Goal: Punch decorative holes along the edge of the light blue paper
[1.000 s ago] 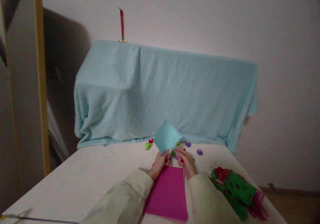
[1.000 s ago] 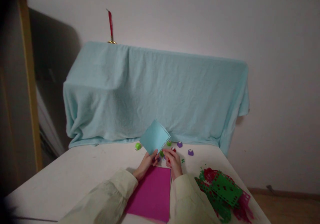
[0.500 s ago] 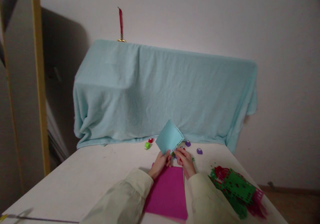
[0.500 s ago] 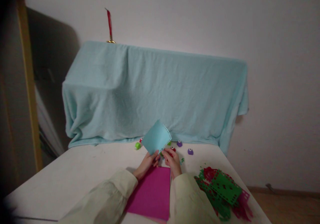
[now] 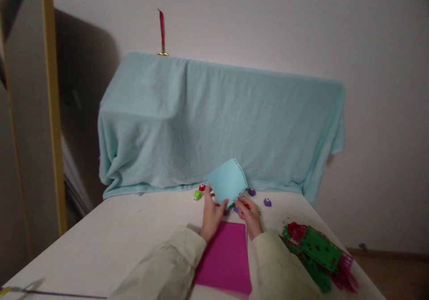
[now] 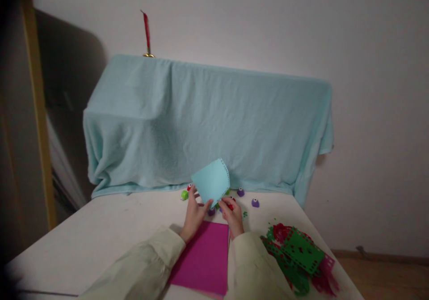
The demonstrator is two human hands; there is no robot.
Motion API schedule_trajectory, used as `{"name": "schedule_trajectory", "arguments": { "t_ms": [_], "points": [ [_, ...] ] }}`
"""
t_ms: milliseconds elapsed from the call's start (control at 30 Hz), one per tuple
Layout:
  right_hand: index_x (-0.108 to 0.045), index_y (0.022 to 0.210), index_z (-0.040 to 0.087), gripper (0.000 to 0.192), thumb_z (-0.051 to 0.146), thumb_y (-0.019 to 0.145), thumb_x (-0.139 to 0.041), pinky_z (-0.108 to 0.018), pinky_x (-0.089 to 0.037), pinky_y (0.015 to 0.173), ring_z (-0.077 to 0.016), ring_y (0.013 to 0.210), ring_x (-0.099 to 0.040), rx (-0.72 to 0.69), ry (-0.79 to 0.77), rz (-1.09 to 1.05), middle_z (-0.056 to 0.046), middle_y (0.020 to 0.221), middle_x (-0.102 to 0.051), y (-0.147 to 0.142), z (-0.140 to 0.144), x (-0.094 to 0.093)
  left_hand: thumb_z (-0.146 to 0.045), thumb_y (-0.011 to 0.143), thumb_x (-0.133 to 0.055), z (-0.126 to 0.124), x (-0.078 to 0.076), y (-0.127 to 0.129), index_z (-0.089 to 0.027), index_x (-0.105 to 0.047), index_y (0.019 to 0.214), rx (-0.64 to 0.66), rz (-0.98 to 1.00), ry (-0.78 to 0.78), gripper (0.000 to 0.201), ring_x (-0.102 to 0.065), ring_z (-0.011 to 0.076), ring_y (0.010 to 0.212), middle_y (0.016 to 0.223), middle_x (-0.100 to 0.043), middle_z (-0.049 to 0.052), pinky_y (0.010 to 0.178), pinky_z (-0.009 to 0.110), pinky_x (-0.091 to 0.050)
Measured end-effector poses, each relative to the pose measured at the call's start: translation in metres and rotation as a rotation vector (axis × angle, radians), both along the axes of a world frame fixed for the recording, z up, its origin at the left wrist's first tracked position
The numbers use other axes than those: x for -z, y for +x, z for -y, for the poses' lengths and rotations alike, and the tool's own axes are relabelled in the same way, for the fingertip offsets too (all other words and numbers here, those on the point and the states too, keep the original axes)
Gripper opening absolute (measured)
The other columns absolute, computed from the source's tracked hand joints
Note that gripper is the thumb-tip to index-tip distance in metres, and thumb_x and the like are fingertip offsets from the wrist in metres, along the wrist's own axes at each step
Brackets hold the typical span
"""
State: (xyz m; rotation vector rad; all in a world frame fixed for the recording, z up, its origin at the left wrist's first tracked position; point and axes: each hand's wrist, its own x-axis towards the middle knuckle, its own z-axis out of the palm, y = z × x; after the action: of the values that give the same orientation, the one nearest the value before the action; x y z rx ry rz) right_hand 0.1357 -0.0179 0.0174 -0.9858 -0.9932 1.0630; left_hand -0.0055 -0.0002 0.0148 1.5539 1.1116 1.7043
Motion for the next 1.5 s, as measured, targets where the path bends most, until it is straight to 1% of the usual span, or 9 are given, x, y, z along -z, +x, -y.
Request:
{"name": "schedule_trajectory", "arguments": {
  "t_ms": [100,200,267,367,467,600,767,1000,1500],
  "points": [
    [-0.064,0.078,0.017,0.030,0.043,0.068,-0.073,-0.021,-0.015,0.041,-0.0050,0.043,-0.027,-0.001,0.010,0.020,0.006,0.053,-0.041,0.000,0.000,0.000,-0.035,0.073,-0.068,0.001,-0.005,-0.003,-0.017,-0.027,0.136,-0.199,-0.143,0.131,0.077,-0.038,0.0284,0.120,0.132,-0.037,0.017,0.093,0.043,-0.039],
    [-0.064,0.078,0.017,0.028,0.042,0.068,-0.073,-0.021,-0.015,0.041,-0.0049,0.043,-0.027,-0.008,0.007,0.035,0.006,0.054,-0.042,0.000,0.000,0.000,-0.031,0.073,-0.067,0.003,-0.008,-0.003,-0.018,-0.030,0.135,-0.249,-0.209,0.186,0.073,-0.039,0.0279,0.117,0.127,-0.040,0.015,0.098,0.046,-0.033],
    [-0.064,0.078,0.017,0.028,0.042,0.068,-0.073,-0.021,-0.015,0.041,-0.0050,0.044,-0.028,-0.005,0.005,0.044,0.005,0.057,-0.045,0.000,0.000,0.000,-0.029,0.076,-0.064,0.005,-0.009,-0.002,-0.018,-0.040,0.128,-0.175,-0.209,0.166,0.059,-0.046,0.0244,0.107,0.121,-0.044,0.012,0.094,0.041,-0.038],
    [-0.065,0.079,0.018,0.030,0.043,0.066,-0.074,-0.021,-0.016,0.041,-0.0052,0.043,-0.029,-0.004,-0.002,0.057,0.005,0.057,-0.048,0.000,0.001,0.000,-0.033,0.084,-0.054,0.007,-0.007,0.001,-0.018,-0.058,0.103,0.079,-0.193,0.049,0.025,-0.054,0.0174,0.084,0.104,-0.053,0.008,0.078,0.031,-0.045],
    [-0.066,0.080,0.018,0.030,0.043,0.066,-0.074,-0.021,-0.019,0.041,-0.0061,0.043,-0.032,-0.001,-0.014,0.085,0.004,0.059,-0.052,0.000,0.002,0.000,-0.042,0.088,-0.045,0.009,-0.004,0.003,-0.017,-0.061,0.088,0.277,-0.125,-0.114,0.030,-0.056,0.0159,0.073,0.084,-0.058,0.005,0.066,0.025,-0.046],
    [-0.067,0.080,0.017,0.030,0.043,0.067,-0.073,-0.021,-0.023,0.042,-0.0074,0.045,-0.038,-0.012,-0.015,0.132,0.000,0.065,-0.059,-0.001,0.002,0.000,-0.051,0.087,-0.042,0.012,-0.002,0.005,-0.015,-0.061,0.083,0.410,0.009,-0.246,0.042,-0.055,0.0144,0.060,0.074,-0.059,0.003,0.052,0.023,-0.047],
    [-0.069,0.078,0.016,0.031,0.045,0.065,-0.074,-0.023,-0.035,0.046,-0.0149,0.057,-0.053,0.002,0.000,0.171,-0.004,0.069,-0.064,-0.002,0.002,-0.001,-0.052,0.085,-0.046,0.011,-0.002,0.005,-0.012,-0.065,0.081,0.456,0.114,-0.270,0.045,-0.058,0.0161,0.066,0.074,-0.061,0.004,0.059,0.026,-0.052],
    [-0.070,0.081,0.017,0.029,0.043,0.069,-0.072,-0.025,-0.040,0.054,-0.0164,0.062,-0.056,0.049,0.094,0.266,-0.004,0.068,-0.064,-0.001,0.003,-0.002,-0.045,0.082,-0.052,0.009,-0.001,0.005,-0.010,-0.069,0.087,0.508,0.169,-0.257,0.039,-0.060,0.0193,0.078,0.080,-0.064,0.007,0.065,0.029,-0.055],
    [-0.068,0.078,0.018,0.022,0.039,0.073,-0.067,-0.026,-0.041,0.056,-0.0169,0.064,-0.056,0.093,0.138,0.377,-0.003,0.068,-0.063,-0.003,0.002,0.000,-0.039,0.079,-0.055,0.011,-0.007,0.007,-0.010,-0.066,0.065,0.438,0.116,-0.280,0.034,-0.054,0.0121,0.057,0.060,-0.059,0.000,0.058,0.023,-0.049]
  ]
}}
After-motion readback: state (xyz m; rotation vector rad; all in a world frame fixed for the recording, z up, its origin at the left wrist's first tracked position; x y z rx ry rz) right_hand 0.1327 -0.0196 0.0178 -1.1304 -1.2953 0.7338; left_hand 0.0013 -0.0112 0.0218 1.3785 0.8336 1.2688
